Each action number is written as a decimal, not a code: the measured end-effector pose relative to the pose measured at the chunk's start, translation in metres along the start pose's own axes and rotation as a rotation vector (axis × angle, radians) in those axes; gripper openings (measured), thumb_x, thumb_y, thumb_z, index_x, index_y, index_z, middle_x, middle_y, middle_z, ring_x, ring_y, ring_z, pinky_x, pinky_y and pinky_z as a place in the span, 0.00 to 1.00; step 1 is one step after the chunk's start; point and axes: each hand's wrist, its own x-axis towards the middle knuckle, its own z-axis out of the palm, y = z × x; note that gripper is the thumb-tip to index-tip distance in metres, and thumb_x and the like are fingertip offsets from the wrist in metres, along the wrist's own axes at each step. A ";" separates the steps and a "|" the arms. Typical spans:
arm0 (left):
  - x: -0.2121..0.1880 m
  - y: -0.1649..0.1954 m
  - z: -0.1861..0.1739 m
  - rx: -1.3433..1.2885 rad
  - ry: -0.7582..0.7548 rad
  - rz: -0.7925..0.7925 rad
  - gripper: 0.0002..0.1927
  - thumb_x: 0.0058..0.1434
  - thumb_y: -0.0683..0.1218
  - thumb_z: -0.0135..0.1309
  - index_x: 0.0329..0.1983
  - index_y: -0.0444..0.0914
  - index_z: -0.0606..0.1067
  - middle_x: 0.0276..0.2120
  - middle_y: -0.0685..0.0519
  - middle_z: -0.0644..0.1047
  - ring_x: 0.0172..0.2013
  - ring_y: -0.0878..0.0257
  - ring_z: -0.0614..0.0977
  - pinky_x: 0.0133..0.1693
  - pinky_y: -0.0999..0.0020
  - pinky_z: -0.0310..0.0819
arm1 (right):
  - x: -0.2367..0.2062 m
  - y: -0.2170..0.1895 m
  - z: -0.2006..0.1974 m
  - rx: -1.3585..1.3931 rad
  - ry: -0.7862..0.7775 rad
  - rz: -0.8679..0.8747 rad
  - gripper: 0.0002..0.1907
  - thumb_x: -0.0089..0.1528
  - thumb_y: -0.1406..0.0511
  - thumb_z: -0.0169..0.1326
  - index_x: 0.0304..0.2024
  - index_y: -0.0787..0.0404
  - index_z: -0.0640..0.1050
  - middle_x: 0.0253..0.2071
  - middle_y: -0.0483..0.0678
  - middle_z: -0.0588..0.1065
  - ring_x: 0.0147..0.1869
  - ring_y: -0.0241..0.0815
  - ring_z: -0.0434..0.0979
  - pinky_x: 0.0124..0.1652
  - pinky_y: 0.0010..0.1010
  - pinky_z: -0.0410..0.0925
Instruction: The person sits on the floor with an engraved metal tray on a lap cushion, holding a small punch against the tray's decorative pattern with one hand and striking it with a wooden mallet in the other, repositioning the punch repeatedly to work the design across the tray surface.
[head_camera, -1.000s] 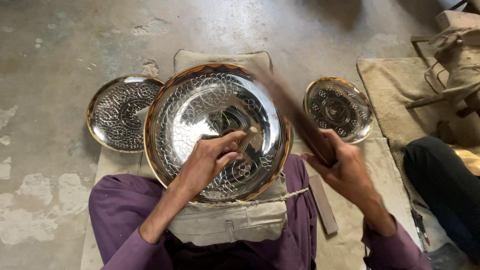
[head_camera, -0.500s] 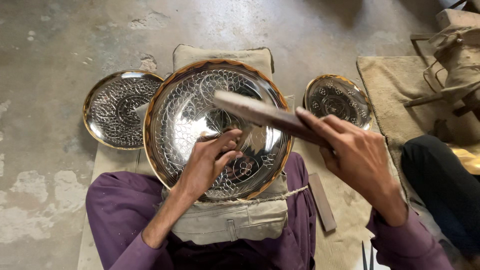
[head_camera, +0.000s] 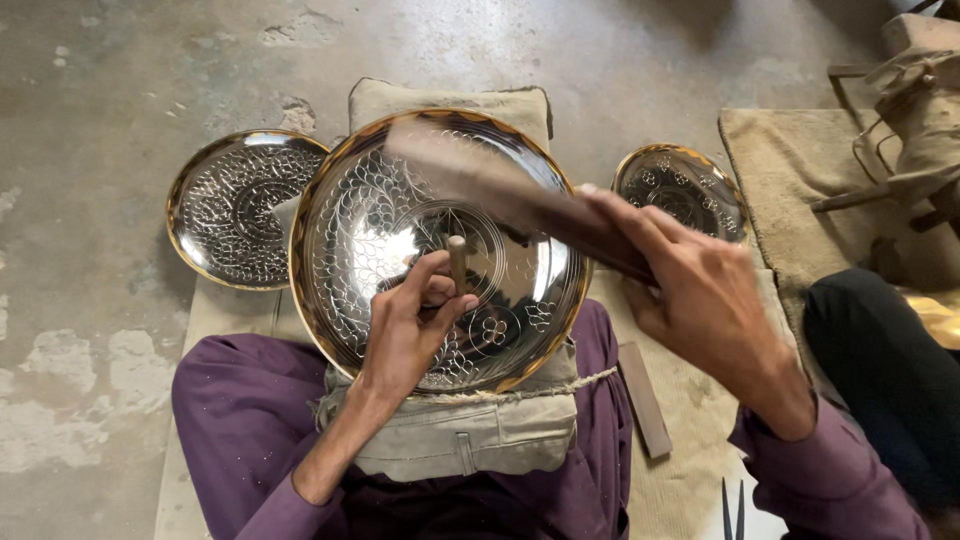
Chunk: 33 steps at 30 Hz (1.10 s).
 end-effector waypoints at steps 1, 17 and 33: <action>0.002 -0.002 0.000 0.041 -0.032 -0.024 0.24 0.62 0.41 0.61 0.61 0.38 0.70 0.31 0.47 0.85 0.31 0.59 0.89 0.31 0.64 0.88 | -0.002 -0.001 -0.001 0.002 -0.071 0.044 0.33 0.66 0.61 0.52 0.73 0.42 0.61 0.39 0.44 0.79 0.24 0.36 0.77 0.20 0.29 0.71; 0.035 0.029 -0.010 0.191 -0.358 0.101 0.25 0.58 0.42 0.62 0.60 0.39 0.75 0.45 0.47 0.84 0.38 0.58 0.89 0.41 0.63 0.84 | -0.057 -0.004 0.045 0.502 0.189 0.433 0.22 0.56 0.70 0.66 0.50 0.64 0.72 0.38 0.55 0.75 0.38 0.53 0.79 0.37 0.42 0.71; 0.045 0.045 -0.010 0.224 -0.461 0.108 0.26 0.57 0.44 0.61 0.61 0.41 0.74 0.41 0.48 0.84 0.36 0.58 0.87 0.39 0.61 0.84 | -0.076 -0.009 0.064 0.618 0.117 0.457 0.25 0.56 0.73 0.59 0.55 0.59 0.71 0.38 0.55 0.78 0.39 0.49 0.81 0.38 0.40 0.75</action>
